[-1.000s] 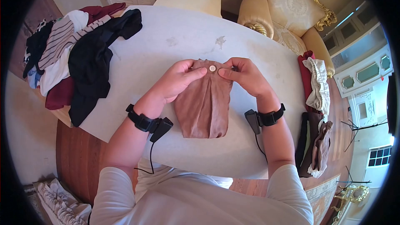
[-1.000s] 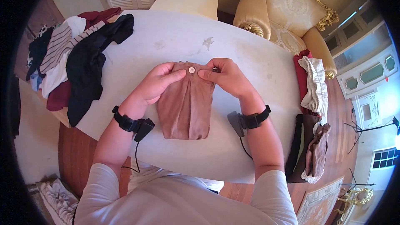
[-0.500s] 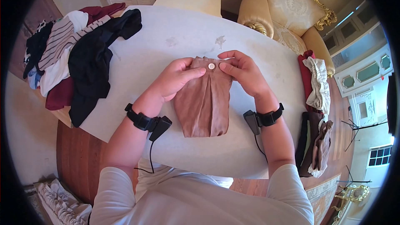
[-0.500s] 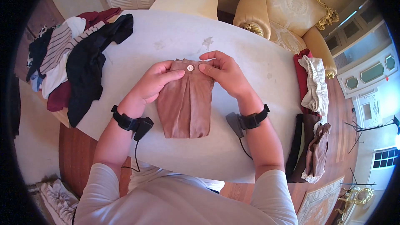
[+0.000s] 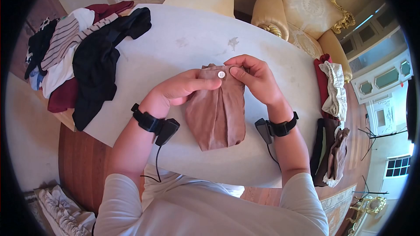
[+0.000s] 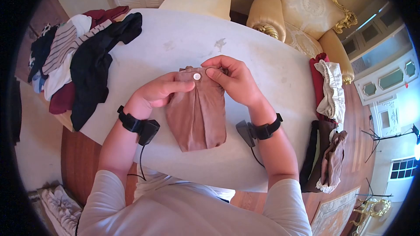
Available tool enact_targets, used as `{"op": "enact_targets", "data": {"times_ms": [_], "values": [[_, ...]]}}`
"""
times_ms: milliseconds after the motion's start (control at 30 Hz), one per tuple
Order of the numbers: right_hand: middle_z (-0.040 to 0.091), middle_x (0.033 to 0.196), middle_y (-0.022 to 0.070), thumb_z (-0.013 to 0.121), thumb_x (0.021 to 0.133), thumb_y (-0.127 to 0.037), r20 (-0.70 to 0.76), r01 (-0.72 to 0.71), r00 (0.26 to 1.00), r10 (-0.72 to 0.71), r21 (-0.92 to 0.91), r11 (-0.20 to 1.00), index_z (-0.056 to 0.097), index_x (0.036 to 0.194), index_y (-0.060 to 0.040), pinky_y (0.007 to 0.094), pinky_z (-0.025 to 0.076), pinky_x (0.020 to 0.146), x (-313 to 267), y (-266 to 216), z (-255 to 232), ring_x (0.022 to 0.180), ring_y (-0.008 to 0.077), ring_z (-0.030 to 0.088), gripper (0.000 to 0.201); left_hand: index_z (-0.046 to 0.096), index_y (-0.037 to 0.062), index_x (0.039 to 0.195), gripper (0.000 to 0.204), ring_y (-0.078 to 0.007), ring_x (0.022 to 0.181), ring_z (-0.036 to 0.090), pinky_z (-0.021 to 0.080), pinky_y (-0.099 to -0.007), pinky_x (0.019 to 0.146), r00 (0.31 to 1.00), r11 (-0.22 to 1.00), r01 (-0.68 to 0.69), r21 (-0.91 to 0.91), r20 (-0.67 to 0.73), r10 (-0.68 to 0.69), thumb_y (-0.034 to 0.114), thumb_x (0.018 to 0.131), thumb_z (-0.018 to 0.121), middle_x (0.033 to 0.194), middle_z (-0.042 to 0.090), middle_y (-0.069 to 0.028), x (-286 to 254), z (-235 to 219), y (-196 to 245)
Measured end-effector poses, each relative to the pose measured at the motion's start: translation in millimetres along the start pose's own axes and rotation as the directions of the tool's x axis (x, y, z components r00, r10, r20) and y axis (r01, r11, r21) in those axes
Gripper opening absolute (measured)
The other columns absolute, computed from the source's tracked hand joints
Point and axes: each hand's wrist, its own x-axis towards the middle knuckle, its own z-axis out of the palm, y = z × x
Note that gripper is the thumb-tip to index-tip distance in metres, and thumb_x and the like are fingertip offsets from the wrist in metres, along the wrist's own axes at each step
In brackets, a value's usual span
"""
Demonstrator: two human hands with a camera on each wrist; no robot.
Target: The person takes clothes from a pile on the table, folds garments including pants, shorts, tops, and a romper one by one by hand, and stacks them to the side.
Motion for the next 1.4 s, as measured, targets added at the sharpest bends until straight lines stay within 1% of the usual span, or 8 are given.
{"op": "enact_targets", "data": {"times_ms": [167, 500, 700, 900, 967, 1067, 1167, 1400], "values": [[0.067, 0.094, -0.0012, 0.068, 0.100, -0.012, -0.185, 0.054, 0.981, -0.062, -0.046, 0.997, 0.066, 0.113, -0.0005, 0.0222, 0.049, 0.071, 1, -2, 9, 0.084, 0.0046, 0.059, 0.017, 0.050, -0.0010, 0.145, 0.053, -0.0189, 0.131, 0.054, 0.041, -0.0345, 0.112, 0.997, 0.997, -0.073, -0.035, 0.011, 0.074, 0.018, 0.098, 0.068, 0.140, 0.058, -0.0079, 5, -1, -5], [0.067, 0.091, -0.0009, 0.070, 0.100, -0.017, -0.108, -0.080, 0.992, 0.072, -0.068, 0.994, 0.067, 0.102, -0.0011, 0.0220, 0.048, 0.065, 1, 3, 0, 0.076, 0.0046, 0.057, 0.017, 0.053, -0.0019, 0.142, 0.046, -0.0175, 0.130, 0.055, 0.041, -0.0337, 0.113, 0.995, 0.994, -0.104, -0.036, 0.005, 0.105, 0.015, 0.101, 0.065, 0.140, 0.059, -0.0078, 5, 2, -3], [0.067, 0.087, -0.0008, 0.069, 0.101, -0.019, -0.108, 0.025, 0.993, -0.040, -0.135, 0.991, 0.069, 0.100, 0.0001, 0.0240, 0.049, 0.067, 2, 12, -2, 0.078, 0.0058, 0.057, 0.019, 0.054, -0.0022, 0.141, 0.045, -0.0174, 0.128, 0.057, 0.042, -0.0330, 0.111, 0.996, 0.996, -0.084, -0.042, 0.012, 0.085, 0.016, 0.102, 0.064, 0.138, 0.060, -0.0077, 9, -3, -9], [0.067, 0.110, 0.0083, 0.073, 0.098, -0.029, -0.184, -0.079, 0.981, 0.067, -0.056, 0.995, 0.062, 0.123, 0.0015, 0.0280, 0.052, 0.085, 4, 10, 0, 0.099, 0.0127, 0.061, 0.042, 0.055, -0.0010, 0.139, 0.043, -0.0175, 0.125, 0.059, 0.045, -0.0339, 0.109, 0.992, 0.992, -0.126, -0.021, -0.022, 0.125, 0.017, 0.102, 0.064, 0.136, 0.062, -0.0075, 11, -9, -10], [0.063, 0.124, 0.0137, 0.080, 0.091, -0.035, -0.199, -0.254, 0.942, 0.271, 0.107, 0.961, 0.055, 0.134, 0.0039, 0.0311, 0.051, 0.093, 4, 11, 0, 0.109, 0.0175, 0.062, 0.063, 0.055, 0.0005, 0.139, 0.042, -0.0179, 0.124, 0.060, 0.046, -0.0341, 0.109, 0.982, 0.981, -0.176, -0.077, -0.091, 0.168, 0.017, 0.101, 0.064, 0.135, 0.063, -0.0074, 10, -14, -8], [0.065, 0.124, 0.0144, 0.086, 0.085, -0.033, 0.082, -0.355, 0.934, 0.348, 0.102, 0.929, 0.055, 0.134, 0.0058, 0.0320, 0.051, 0.094, 2, 16, 0, 0.111, 0.0182, 0.063, 0.069, 0.057, 0.0018, 0.138, 0.039, -0.0182, 0.124, 0.061, 0.046, -0.0340, 0.109, 0.957, 0.954, -0.241, -0.176, -0.206, 0.204, 0.015, 0.101, 0.063, 0.134, 0.064, -0.0072, 7, -18, 2], [0.067, 0.123, 0.0122, 0.086, 0.084, -0.027, 0.172, -0.294, 0.940, 0.294, -0.028, 0.956, 0.056, 0.133, 0.0049, 0.0323, 0.052, 0.094, 1, 12, 6, 0.110, 0.0168, 0.064, 0.066, 0.060, 0.0020, 0.134, 0.037, -0.0194, 0.121, 0.062, 0.048, -0.0365, 0.106, 0.919, 0.932, -0.318, -0.172, -0.299, 0.258, 0.018, 0.101, 0.063, 0.131, 0.065, -0.0079, 6, -25, 7], [0.068, 0.118, 0.0087, 0.088, 0.080, -0.018, 0.091, -0.388, 0.922, 0.377, 0.211, 0.897, 0.054, 0.137, 0.0030, 0.0311, 0.052, 0.094, 3, 13, 4, 0.107, 0.0144, 0.064, 0.069, 0.060, 0.0067, 0.133, 0.035, -0.0197, 0.124, 0.060, 0.047, -0.0382, 0.108, 0.865, 0.889, -0.421, -0.179, -0.375, 0.334, 0.019, 0.100, 0.066, 0.131, 0.064, -0.0057, 4, -29, 11]]}}
